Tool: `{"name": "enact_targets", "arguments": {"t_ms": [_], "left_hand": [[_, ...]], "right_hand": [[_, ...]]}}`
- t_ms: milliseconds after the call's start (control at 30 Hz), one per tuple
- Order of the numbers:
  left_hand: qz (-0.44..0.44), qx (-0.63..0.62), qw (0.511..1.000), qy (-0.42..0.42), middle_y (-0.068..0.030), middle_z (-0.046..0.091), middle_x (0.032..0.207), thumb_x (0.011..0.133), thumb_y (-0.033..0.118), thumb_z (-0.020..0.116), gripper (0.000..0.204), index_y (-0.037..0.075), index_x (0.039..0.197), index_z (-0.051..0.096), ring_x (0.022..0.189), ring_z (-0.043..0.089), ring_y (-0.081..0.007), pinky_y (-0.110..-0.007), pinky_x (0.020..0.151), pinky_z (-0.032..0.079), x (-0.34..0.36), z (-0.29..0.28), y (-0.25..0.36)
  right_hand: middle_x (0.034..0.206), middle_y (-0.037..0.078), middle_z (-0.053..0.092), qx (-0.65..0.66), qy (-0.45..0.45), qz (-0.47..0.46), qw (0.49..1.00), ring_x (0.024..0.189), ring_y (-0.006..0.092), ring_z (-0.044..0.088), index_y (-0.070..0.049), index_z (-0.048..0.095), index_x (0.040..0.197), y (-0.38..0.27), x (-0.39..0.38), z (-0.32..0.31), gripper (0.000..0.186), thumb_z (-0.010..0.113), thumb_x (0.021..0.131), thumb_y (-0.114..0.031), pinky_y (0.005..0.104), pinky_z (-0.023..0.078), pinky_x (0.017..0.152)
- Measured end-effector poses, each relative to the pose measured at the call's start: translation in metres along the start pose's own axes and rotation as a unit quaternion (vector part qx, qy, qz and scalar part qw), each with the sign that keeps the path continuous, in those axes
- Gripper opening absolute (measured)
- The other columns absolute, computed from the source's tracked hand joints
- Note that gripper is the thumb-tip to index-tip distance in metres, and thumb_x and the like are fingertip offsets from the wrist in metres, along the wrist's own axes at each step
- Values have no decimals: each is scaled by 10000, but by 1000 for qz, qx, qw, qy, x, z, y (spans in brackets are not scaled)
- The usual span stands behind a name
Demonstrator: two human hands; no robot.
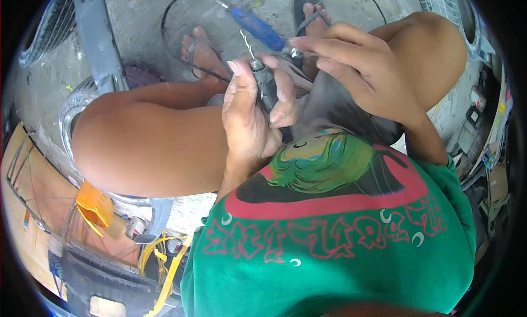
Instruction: The recorder is replacing or tightening a drill bit on a handheld rotary tool using a small wrench while seated on the floor.
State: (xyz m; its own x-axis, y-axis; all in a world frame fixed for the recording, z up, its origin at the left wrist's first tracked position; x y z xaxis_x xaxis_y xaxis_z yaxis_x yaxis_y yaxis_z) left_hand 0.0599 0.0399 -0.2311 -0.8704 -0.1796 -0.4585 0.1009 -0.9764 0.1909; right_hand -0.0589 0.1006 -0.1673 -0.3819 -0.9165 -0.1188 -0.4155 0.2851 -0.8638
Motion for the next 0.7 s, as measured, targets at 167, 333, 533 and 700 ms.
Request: {"name": "enact_targets", "arguments": {"t_ms": [167,333,533,700], "left_hand": [[-81,8,995,-53,-22,434,715,1030,509,331,496,71,1152,527,541,349,-96,-222,464,284,-6,12,-17],[-160,-77,979,-97,-31,463,713,1020,535,316,553,32,1098,530,527,377,-100,-230,464,298,-10,20,-35],[-193,-155,959,-137,-31,473,709,1012,552,307,578,24,1088,531,513,390,-98,-234,460,308,-14,31,-41],[-172,-139,966,-136,-40,487,782,1025,483,371,525,2,1173,519,586,424,-101,-233,512,339,-12,27,-36]], "right_hand": [[820,74,531,-11,-11,-69,997,733,225,525,-149,694,1182,-1,7,4,332,587,892,-28,321,417,698],[869,62,550,82,-37,-85,992,781,208,549,-141,704,1168,13,6,11,342,574,890,10,301,439,723],[904,70,561,150,-44,-113,981,812,186,559,-96,705,1154,9,5,16,334,576,878,41,295,453,709],[878,63,556,8,-28,-128,991,808,215,575,-116,703,1157,1,1,11,367,592,851,54,307,456,714]]}}
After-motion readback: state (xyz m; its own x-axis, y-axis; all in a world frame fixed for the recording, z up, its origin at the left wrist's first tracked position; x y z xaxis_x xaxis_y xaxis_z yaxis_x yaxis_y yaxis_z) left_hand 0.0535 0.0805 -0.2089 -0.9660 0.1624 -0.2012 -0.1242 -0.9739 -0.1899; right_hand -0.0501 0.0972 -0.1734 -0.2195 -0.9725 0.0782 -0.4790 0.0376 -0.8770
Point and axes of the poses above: each hand's wrist, its own x-axis towards the middle knuckle, its own z-axis out of the palm, y = z × x, the point moved 9 cm from there along x, towards the middle knuckle
